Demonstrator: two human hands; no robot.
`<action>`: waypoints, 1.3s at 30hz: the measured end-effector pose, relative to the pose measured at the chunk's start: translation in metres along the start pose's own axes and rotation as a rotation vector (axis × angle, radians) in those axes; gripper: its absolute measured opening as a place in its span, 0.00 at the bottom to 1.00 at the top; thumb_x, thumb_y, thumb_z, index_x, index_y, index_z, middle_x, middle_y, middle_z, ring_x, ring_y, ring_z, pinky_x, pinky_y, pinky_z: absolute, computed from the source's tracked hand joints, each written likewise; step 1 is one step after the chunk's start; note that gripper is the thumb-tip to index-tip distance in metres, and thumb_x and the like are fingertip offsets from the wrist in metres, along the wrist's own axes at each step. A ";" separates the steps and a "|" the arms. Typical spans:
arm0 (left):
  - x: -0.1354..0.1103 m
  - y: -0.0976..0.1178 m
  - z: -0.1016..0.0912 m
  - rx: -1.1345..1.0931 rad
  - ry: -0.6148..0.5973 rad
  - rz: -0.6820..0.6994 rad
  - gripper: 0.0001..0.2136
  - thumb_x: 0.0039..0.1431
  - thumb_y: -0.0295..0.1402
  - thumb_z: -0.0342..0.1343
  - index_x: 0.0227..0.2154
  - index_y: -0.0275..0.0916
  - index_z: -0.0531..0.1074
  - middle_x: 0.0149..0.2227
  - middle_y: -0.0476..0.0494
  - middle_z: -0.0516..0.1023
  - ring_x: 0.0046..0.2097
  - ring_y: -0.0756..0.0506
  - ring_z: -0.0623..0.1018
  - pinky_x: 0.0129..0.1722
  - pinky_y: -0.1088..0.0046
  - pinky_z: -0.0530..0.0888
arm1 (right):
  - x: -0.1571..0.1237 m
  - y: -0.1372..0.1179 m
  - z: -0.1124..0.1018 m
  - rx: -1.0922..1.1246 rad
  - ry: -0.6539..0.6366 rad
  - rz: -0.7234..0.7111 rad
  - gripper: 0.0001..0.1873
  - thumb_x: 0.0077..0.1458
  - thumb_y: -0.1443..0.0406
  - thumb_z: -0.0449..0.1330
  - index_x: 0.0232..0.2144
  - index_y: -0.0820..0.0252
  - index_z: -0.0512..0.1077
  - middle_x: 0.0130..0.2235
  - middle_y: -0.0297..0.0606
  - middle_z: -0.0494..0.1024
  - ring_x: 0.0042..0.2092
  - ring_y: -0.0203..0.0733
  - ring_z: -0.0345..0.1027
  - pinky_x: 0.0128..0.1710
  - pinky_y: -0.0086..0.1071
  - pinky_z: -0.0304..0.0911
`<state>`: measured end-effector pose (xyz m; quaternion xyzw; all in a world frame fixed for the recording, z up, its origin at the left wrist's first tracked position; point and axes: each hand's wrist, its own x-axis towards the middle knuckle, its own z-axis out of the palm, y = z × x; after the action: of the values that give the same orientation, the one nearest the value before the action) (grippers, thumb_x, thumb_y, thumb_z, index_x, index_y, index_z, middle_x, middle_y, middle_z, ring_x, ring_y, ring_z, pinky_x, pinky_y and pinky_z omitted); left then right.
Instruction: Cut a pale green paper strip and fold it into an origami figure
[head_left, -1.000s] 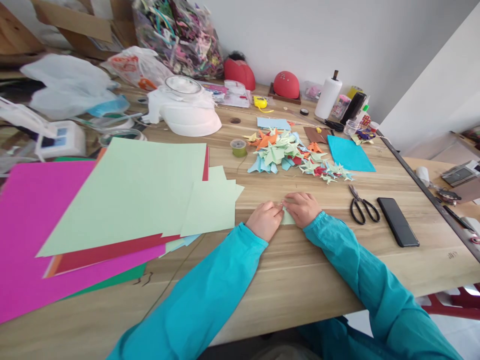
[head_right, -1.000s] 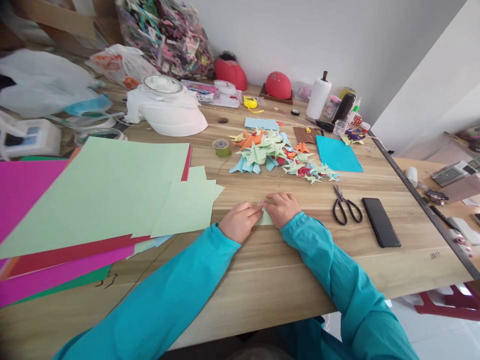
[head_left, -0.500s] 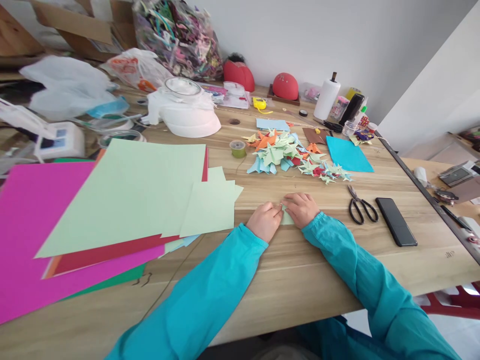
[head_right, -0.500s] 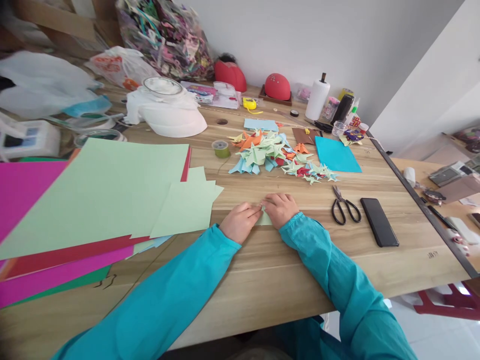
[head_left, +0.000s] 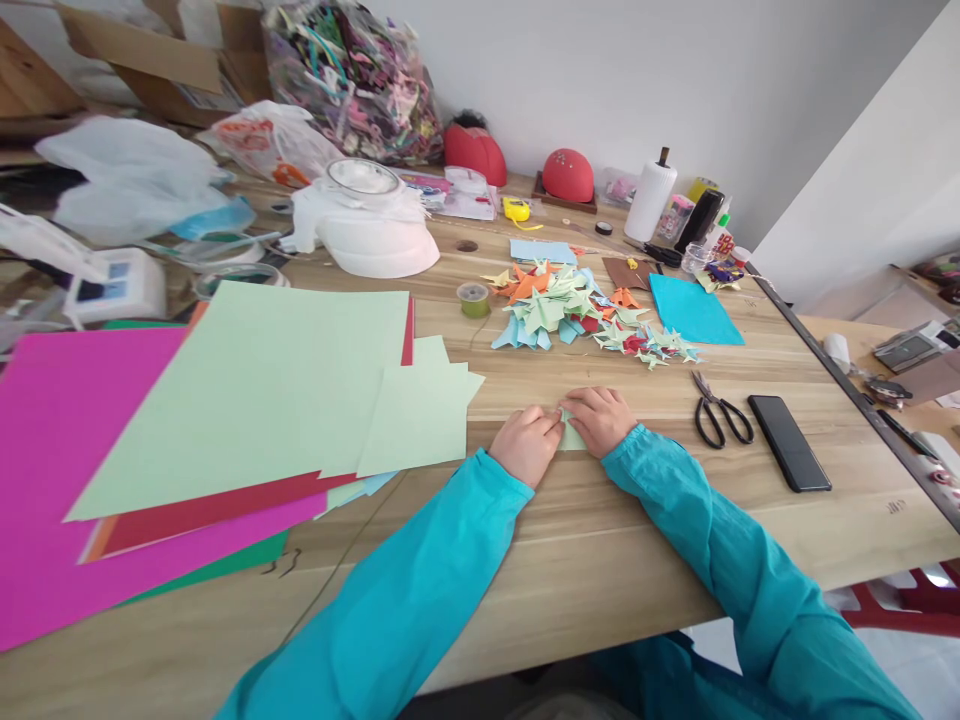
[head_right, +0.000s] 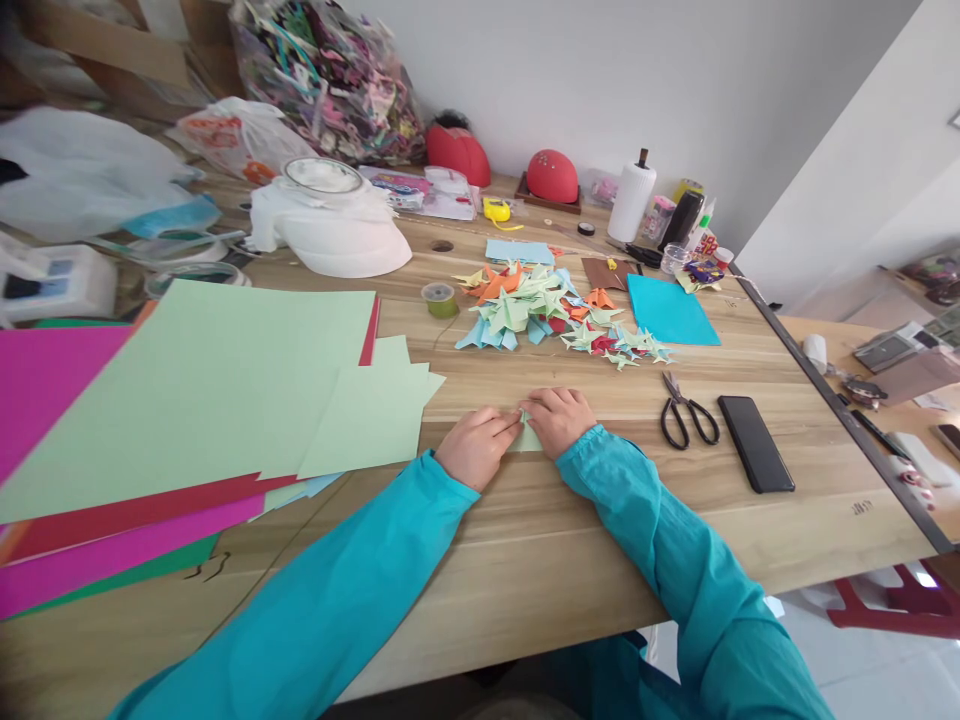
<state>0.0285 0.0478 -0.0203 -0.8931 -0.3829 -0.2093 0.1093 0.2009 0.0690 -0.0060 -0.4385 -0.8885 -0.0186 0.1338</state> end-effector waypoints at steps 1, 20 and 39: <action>0.000 0.000 0.000 -0.005 0.000 -0.003 0.12 0.58 0.24 0.44 0.35 0.35 0.73 0.40 0.41 0.77 0.36 0.44 0.70 0.31 0.66 0.67 | 0.000 0.000 0.000 0.003 0.001 0.000 0.16 0.57 0.63 0.50 0.47 0.52 0.68 0.48 0.40 0.70 0.48 0.44 0.59 0.45 0.38 0.53; -0.005 0.016 -0.020 0.037 -0.025 -0.151 0.14 0.52 0.25 0.47 0.40 0.32 0.73 0.44 0.39 0.75 0.44 0.40 0.70 0.36 0.62 0.66 | -0.001 0.000 0.004 -0.113 0.019 -0.070 0.16 0.59 0.65 0.46 0.45 0.52 0.69 0.48 0.38 0.70 0.48 0.44 0.60 0.42 0.38 0.53; -0.003 0.015 -0.020 0.053 -0.070 -0.116 0.15 0.54 0.24 0.44 0.43 0.30 0.70 0.44 0.35 0.75 0.46 0.40 0.70 0.39 0.62 0.65 | -0.002 -0.001 0.005 -0.090 0.052 -0.050 0.15 0.59 0.65 0.48 0.44 0.49 0.71 0.47 0.38 0.71 0.47 0.43 0.60 0.43 0.38 0.53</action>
<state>0.0320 0.0280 -0.0048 -0.8728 -0.4432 -0.1738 0.1071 0.1999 0.0673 -0.0108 -0.4208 -0.8938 -0.0731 0.1366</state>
